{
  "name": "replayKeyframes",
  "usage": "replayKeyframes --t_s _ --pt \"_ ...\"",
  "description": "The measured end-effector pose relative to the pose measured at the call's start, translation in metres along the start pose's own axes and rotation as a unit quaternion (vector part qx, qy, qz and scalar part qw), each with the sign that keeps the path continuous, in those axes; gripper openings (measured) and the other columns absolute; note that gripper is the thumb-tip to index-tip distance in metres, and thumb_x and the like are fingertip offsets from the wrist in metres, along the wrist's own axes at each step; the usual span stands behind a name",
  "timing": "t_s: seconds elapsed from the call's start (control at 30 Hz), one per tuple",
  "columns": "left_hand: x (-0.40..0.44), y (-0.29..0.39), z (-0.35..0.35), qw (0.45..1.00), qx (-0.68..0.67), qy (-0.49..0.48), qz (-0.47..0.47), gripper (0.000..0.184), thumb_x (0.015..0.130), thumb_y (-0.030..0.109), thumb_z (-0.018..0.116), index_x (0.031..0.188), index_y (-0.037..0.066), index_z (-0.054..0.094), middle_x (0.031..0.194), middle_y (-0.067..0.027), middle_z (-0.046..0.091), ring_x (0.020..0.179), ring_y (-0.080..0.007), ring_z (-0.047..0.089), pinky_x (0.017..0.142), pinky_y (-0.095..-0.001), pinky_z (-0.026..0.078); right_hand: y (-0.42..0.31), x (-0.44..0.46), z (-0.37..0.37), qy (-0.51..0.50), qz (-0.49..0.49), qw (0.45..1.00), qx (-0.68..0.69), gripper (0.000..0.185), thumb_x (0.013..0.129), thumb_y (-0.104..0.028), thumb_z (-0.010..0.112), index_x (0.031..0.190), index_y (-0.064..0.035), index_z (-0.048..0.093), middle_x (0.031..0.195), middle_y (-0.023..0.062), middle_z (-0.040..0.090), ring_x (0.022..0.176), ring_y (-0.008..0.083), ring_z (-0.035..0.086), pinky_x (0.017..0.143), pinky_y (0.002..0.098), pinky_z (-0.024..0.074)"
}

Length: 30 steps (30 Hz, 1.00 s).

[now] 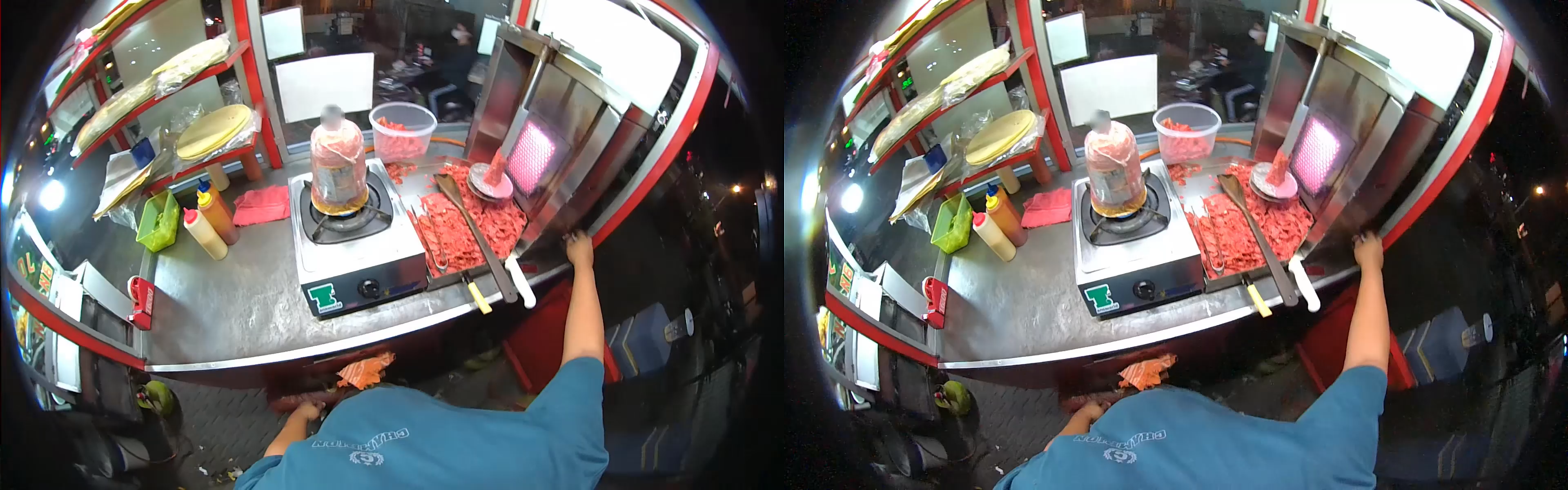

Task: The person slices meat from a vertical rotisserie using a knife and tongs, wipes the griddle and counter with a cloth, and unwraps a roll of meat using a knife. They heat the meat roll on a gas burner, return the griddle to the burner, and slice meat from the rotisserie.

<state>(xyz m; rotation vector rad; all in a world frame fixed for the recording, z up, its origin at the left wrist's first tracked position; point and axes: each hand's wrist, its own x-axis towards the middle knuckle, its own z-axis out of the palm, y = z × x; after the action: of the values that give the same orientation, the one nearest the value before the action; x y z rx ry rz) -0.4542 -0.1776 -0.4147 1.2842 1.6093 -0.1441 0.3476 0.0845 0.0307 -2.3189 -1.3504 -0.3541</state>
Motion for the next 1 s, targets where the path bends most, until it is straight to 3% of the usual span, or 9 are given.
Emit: replayKeyframes --t_s 0.1,0.17,0.23,0.27,0.43,0.57,0.67,0.9,1.0 --pt "-0.006 -0.004 -0.01 1.0 -0.015 -0.004 0.015 0.043 0.101 0.042 0.06 0.127 0.009 0.07 0.127 -0.0218 0.069 0.122 -0.0364 0.065 0.101 -0.0446 0.051 -0.021 -0.006 -0.018 -0.072 0.131 0.986 -0.075 0.043 0.096 -0.038 0.066 0.125 -0.0055 0.065 0.117 0.025 0.07 0.111 0.0434 0.067 0.093 0.0536 0.053" --pt "-0.013 -0.004 -0.015 0.999 0.014 0.009 0.044 0.042 0.101 0.042 0.06 0.127 0.011 0.07 0.13 -0.0207 0.068 0.123 -0.035 0.064 0.101 -0.0447 0.051 -0.023 -0.011 -0.025 -0.038 0.136 0.989 -0.031 0.043 0.095 -0.039 0.067 0.114 -0.0006 0.068 0.111 0.0282 0.071 0.107 0.0464 0.067 0.091 0.0544 0.0524" --pt "-0.004 -0.034 -0.006 0.999 0.004 -0.024 0.021 0.042 0.101 0.042 0.059 0.128 0.011 0.07 0.132 -0.0196 0.067 0.125 -0.035 0.063 0.103 -0.0444 0.05 -0.028 -0.017 -0.027 0.006 0.124 0.991 -0.038 0.04 0.095 -0.036 0.067 0.118 -0.003 0.068 0.11 0.0275 0.071 0.106 0.0463 0.067 0.091 0.0547 0.0524" --pt "-0.003 -0.046 -0.001 0.999 -0.001 -0.041 0.009 0.042 0.102 0.042 0.059 0.128 0.012 0.07 0.134 -0.0191 0.066 0.127 -0.0349 0.062 0.104 -0.0442 0.049 0.016 -0.007 0.01 0.102 -0.018 0.994 -0.024 0.037 0.095 -0.033 0.067 0.12 -0.0045 0.068 0.107 0.0265 0.072 0.104 0.0464 0.067 0.09 0.055 0.0523" --pt "-0.022 -0.053 0.008 0.996 0.028 -0.067 -0.047 0.042 0.102 0.042 0.059 0.128 0.012 0.07 0.132 -0.0191 0.067 0.125 -0.0351 0.063 0.103 -0.0442 0.05 -0.023 -0.027 -0.024 -0.005 0.078 0.997 -0.013 0.032 0.098 -0.037 0.06 0.109 -0.0104 0.074 0.104 0.0266 0.072 0.103 0.0446 0.068 0.089 0.0537 0.0544" --pt "-0.016 -0.038 0.015 0.996 0.044 -0.068 -0.044 0.042 0.101 0.042 0.059 0.129 0.012 0.07 0.131 -0.0191 0.067 0.124 -0.0352 0.064 0.102 -0.0441 0.05 -0.027 -0.024 -0.023 0.076 0.073 0.994 0.004 0.033 0.098 -0.036 0.06 0.11 -0.0058 0.069 0.109 0.0249 0.071 0.103 0.045 0.068 0.087 0.054 0.0545" --pt "-0.011 -0.014 0.013 0.996 0.059 -0.058 -0.02 0.042 0.101 0.042 0.059 0.129 0.012 0.07 0.13 -0.0192 0.068 0.123 -0.0353 0.064 0.102 -0.0441 0.05 0.004 -0.014 0.012 0.071 0.034 0.997 0.007 0.033 0.098 -0.034 0.061 0.11 -0.0036 0.065 0.111 0.0265 0.07 0.104 0.0456 0.068 0.087 0.0554 0.0538" --pt "-0.001 0.059 0.01 0.998 0.019 0.03 0.06 0.044 0.102 0.043 0.058 0.132 0.013 0.068 0.124 -0.0211 0.07 0.116 -0.0372 0.067 0.099 -0.0447 0.052 0.009 0.004 0.005 -0.018 0.066 0.998 0.005 0.041 0.094 -0.039 0.066 0.114 -0.0029 0.06 0.105 0.0311 0.07 0.105 0.0505 0.066 0.088 0.057 0.0524" --pt "0.014 0.068 0.017 1.0 0.021 -0.005 0.011 0.044 0.101 0.044 0.059 0.133 0.015 0.067 0.122 -0.0214 0.071 0.115 -0.037 0.067 0.098 -0.0454 0.051 0.006 0.005 0.004 -0.001 0.07 0.997 0.026 0.041 0.093 -0.039 0.067 0.114 -0.0039 0.06 0.105 0.0316 0.07 0.105 0.0512 0.065 0.088 0.0573 0.0516"
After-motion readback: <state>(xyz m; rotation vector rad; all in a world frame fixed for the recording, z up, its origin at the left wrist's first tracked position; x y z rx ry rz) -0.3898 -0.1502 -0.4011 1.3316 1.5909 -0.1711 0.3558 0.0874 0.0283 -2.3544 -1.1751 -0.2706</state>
